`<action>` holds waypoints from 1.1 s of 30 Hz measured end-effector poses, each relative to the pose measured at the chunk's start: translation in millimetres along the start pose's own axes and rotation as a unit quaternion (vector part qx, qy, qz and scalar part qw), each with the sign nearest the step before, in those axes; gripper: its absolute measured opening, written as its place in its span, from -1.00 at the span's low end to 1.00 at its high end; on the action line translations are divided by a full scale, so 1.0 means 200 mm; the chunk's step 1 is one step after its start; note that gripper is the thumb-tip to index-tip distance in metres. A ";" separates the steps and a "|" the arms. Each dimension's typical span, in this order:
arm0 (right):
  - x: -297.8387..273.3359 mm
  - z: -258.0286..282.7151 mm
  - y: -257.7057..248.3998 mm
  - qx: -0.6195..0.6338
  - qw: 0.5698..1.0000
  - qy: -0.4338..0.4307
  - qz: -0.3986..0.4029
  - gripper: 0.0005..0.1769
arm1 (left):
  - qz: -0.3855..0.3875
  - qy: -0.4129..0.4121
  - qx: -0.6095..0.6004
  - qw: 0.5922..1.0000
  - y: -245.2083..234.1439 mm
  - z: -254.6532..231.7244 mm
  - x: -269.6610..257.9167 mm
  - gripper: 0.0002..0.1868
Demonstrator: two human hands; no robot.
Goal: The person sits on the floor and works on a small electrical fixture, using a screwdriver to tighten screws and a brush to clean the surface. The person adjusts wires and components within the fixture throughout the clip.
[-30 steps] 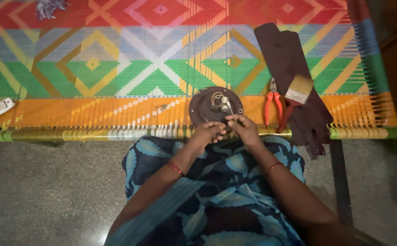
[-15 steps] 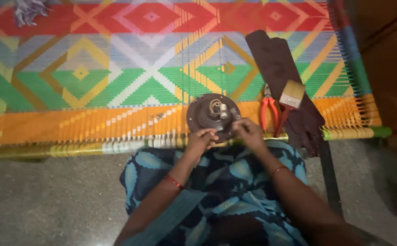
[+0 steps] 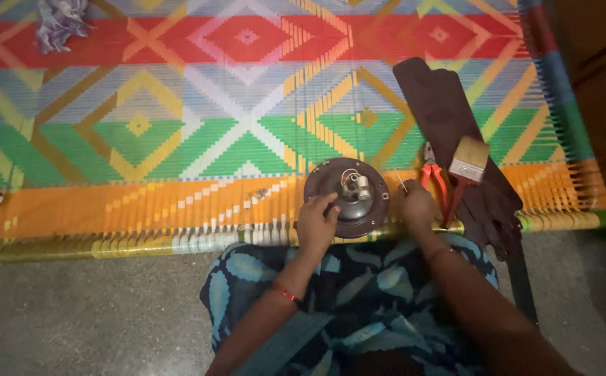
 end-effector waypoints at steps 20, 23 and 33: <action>-0.02 -0.05 -0.02 0.314 0.946 0.063 0.048 -0.68 | 0.069 0.055 0.203 0.975 0.16 0.00 0.00 -0.40; -0.14 0.18 0.03 0.303 0.944 0.018 0.130 -0.53 | 0.053 0.087 0.212 0.972 0.16 -0.04 -0.01 -0.42; -0.25 0.54 0.04 0.244 0.947 -0.139 0.156 -0.41 | 0.074 0.087 0.210 0.971 0.18 -0.05 -0.02 -0.37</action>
Point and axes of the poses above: each hand's wrist, its own x-axis towards the middle knuckle, its own y-axis out of the palm, z = x × y, the point moved 10 cm from there along x, towards the middle knuckle, and after that the axes turned 14 degrees about x, right-handed, at the moved point
